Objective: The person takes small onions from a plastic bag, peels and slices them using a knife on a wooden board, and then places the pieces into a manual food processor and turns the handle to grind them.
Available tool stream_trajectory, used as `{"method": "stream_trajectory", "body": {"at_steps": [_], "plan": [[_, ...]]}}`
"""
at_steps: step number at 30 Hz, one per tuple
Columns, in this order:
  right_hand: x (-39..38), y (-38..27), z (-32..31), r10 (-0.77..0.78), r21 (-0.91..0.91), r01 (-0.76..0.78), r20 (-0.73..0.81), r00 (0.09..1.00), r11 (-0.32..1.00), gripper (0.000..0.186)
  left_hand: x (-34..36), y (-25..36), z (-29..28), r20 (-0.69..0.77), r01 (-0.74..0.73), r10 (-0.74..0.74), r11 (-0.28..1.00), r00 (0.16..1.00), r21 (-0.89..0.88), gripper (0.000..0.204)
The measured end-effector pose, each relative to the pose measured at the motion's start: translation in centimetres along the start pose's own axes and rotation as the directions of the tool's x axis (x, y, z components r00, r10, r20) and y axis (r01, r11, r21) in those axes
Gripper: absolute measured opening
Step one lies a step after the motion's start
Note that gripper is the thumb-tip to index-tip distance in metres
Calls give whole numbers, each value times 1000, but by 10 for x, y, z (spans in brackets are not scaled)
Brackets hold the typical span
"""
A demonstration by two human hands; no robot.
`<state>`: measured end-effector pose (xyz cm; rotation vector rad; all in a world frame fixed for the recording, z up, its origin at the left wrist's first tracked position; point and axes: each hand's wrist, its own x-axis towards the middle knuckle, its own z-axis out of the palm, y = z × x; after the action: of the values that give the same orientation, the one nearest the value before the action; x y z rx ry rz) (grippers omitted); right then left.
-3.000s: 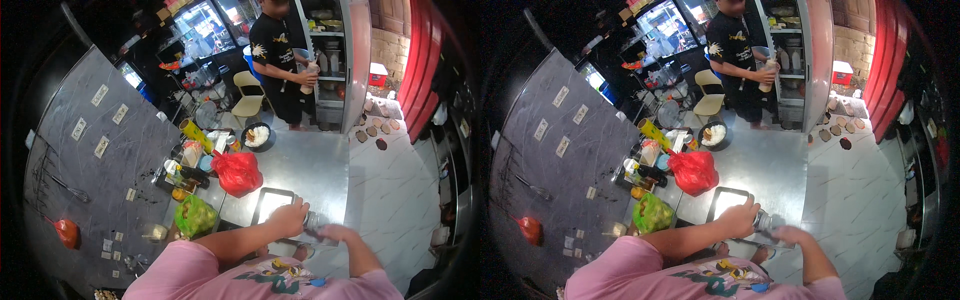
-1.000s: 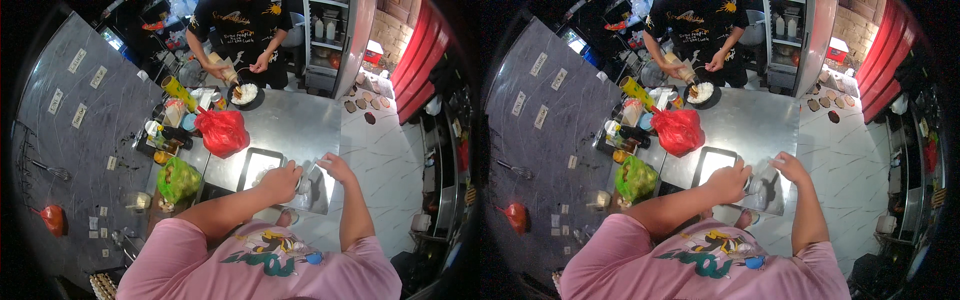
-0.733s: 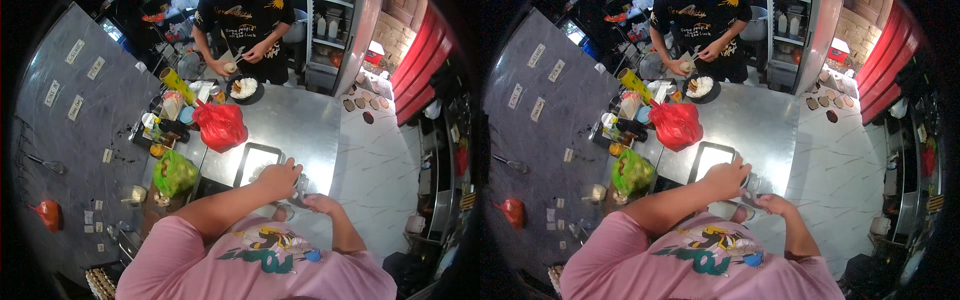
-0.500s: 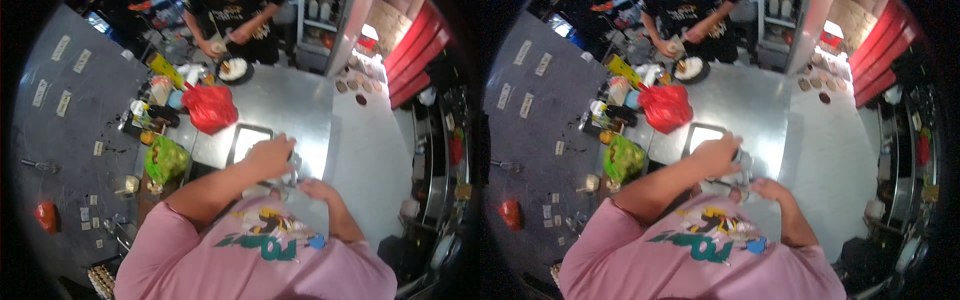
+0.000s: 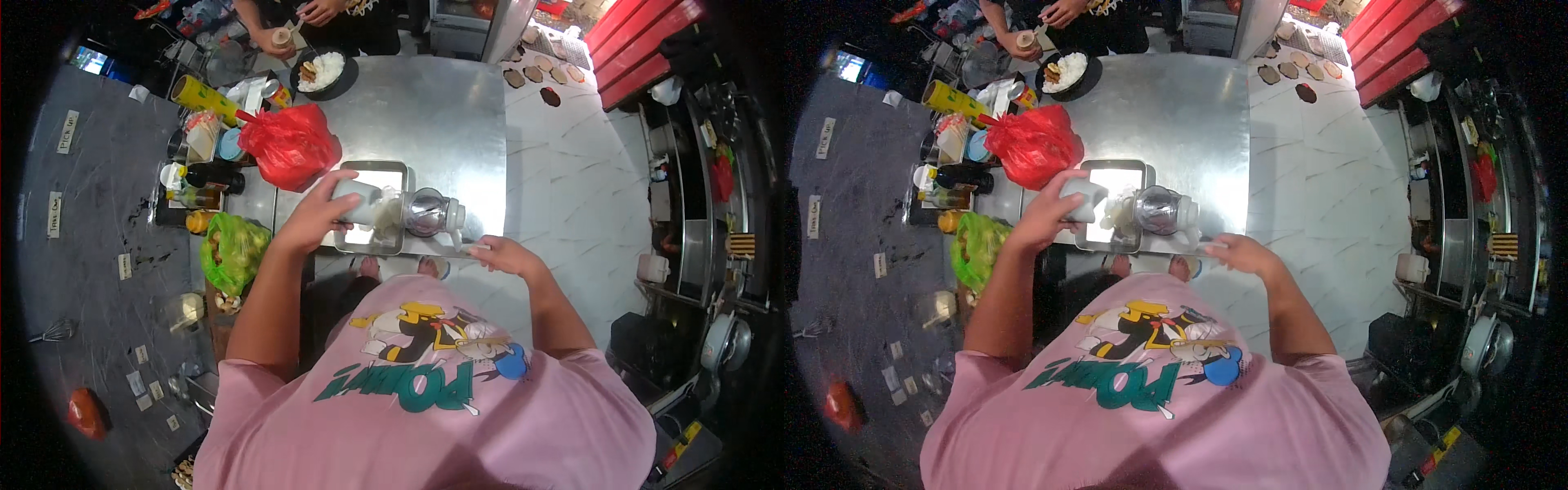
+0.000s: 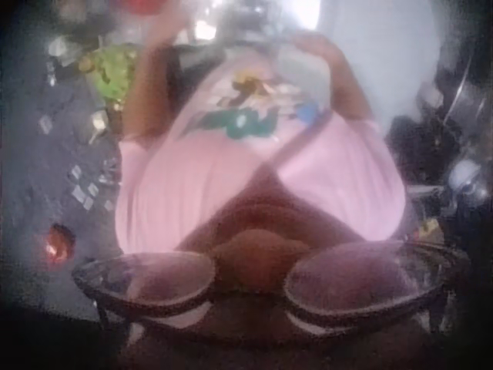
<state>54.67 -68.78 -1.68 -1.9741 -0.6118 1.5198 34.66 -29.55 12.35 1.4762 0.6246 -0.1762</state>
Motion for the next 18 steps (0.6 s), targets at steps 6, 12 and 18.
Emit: {"method": "stream_trajectory", "body": {"at_steps": [6, 12, 18], "plan": [[-17, 46, 4, 30, 350, -24, -12, 999, 937, 63, -2, -79, -85, -165, 110, -171, 939, 971, -326, 50], [-44, 38, 32, 358, 322, -327, -39, 933, 888, 61, 38, -165, -162, -372, 280, -219, 953, 902, 116, 71], [-42, 0, 86, 477, 183, -446, -195, 857, 876, 61, 71, -203, -182, -300, 125, 129, 707, 945, 697, 77]]}}
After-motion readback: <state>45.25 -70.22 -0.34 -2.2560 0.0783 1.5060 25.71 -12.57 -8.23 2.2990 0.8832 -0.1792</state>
